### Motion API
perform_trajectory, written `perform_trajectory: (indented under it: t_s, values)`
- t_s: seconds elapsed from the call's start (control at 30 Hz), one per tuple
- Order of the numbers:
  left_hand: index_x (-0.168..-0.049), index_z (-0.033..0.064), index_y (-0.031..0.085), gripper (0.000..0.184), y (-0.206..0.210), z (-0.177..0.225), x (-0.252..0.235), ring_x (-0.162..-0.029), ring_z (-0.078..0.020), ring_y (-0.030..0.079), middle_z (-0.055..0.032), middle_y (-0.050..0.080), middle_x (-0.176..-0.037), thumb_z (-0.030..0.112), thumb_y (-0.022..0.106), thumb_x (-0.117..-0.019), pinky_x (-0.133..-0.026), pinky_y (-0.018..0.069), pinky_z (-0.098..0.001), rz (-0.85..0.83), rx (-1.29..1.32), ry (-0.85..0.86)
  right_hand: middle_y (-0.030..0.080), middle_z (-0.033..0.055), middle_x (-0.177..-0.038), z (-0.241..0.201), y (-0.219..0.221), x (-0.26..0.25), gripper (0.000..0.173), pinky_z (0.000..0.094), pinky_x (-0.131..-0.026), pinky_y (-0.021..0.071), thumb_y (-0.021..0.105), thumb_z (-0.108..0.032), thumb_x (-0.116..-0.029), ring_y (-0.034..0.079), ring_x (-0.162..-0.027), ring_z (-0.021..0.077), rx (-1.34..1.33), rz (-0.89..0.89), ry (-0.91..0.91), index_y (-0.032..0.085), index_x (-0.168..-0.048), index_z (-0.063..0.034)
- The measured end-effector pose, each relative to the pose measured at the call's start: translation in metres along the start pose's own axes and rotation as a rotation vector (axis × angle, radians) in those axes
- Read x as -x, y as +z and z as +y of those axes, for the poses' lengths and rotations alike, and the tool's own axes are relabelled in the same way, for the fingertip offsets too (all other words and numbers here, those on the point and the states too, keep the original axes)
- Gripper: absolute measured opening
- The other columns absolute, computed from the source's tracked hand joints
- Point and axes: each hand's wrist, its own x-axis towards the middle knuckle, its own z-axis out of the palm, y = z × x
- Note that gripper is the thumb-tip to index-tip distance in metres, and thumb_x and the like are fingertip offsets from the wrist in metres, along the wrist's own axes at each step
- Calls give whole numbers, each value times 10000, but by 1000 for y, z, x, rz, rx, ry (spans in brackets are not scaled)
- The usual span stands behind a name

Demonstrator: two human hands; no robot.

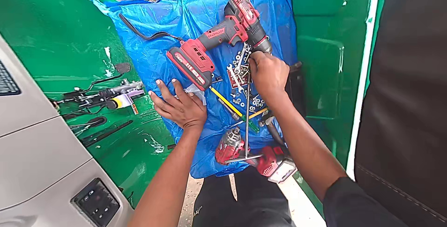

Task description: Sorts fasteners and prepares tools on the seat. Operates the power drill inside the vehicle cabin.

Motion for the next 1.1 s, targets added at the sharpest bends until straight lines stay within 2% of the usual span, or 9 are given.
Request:
perform_trajectory:
  t_s: [0.17, 0.27, 0.4, 0.5, 0.67, 0.73, 0.93, 1.03, 1.1]
  values:
    - [-1559, 235, 408, 580, 0, 2, -1, -1514, -451, 227, -185, 276, -1661, 402, 283, -1018, -1151, 205, -649, -9, 1, -4, 720, 97, -937, -1, -9, 7, 274, 456, -695, 565, 496, -266, -1068, 717, -856, 274, -184, 43, -110, 698, -1117, -88]
    - [-1569, 228, 398, 589, 1, 0, 1, -1523, -458, 204, -194, 249, -1671, 416, 271, -1025, -1159, 186, -658, -37, -4, -2, 707, 85, -934, -11, -13, 4, 183, 404, -720, 580, 547, -150, -1017, 700, -818, 224, -361, 0, -161, 688, -1108, -78]
    - [-1569, 219, 401, 591, 1, 0, -1, -1519, -455, 212, -187, 249, -1671, 409, 271, -1024, -1151, 206, -647, -33, -29, -2, 713, 94, -1034, -21, -5, -6, 199, 417, -823, 584, 583, -175, -998, 702, -968, 248, -252, -81, -156, 752, -1083, -112]
    - [-1563, 219, 404, 587, 2, -1, 1, -1521, -455, 207, -193, 246, -1670, 418, 266, -1027, -1159, 199, -646, -26, -30, 2, 693, 104, -1044, -28, 0, -6, 214, 435, -799, 574, 554, -201, -1020, 684, -1009, 272, -172, -111, -150, 750, -1059, -126]
    - [-1575, 221, 378, 590, 1, -3, 2, -1528, -453, 183, -191, 222, -1678, 431, 254, -1037, -1173, 168, -646, -38, -21, 13, 685, 139, -1066, -37, -12, -16, 164, 488, -761, 569, 574, -144, -971, 676, -1044, 323, -82, -258, -81, 731, -988, -99]
    - [-1545, 219, 428, 580, 1, -1, 2, -1501, -458, 240, -200, 291, -1649, 426, 263, -1029, -1155, 201, -638, -7, -14, 18, 694, 138, -1067, -37, -17, -18, 162, 492, -767, 573, 577, -130, -971, 683, -1040, 321, -49, -296, -94, 736, -973, -102]
    - [-1551, 216, 417, 586, 1, -2, 1, -1506, -462, 230, -197, 279, -1655, 422, 258, -1026, -1158, 196, -643, -13, -24, 25, 697, 151, -1023, -38, -20, -14, 167, 508, -734, 567, 560, -142, -992, 695, -999, 338, -25, -312, -88, 713, -958, -86]
    - [-1545, 211, 423, 582, 1, -2, 2, -1505, -469, 224, -215, 276, -1651, 422, 270, -1024, -1150, 204, -645, -20, -21, 21, 682, 166, -1072, -36, -18, -14, 162, 517, -757, 569, 556, -138, -993, 687, -1021, 352, -19, -326, -121, 700, -1025, -72]
    - [-1552, 208, 412, 590, 2, -3, 3, -1513, -467, 209, -215, 264, -1656, 427, 262, -1025, -1160, 194, -645, -20, -19, 23, 684, 117, -1051, -26, -20, -12, 180, 473, -795, 567, 557, -176, -1000, 687, -987, 285, -153, -292, -106, 701, -1067, -92]
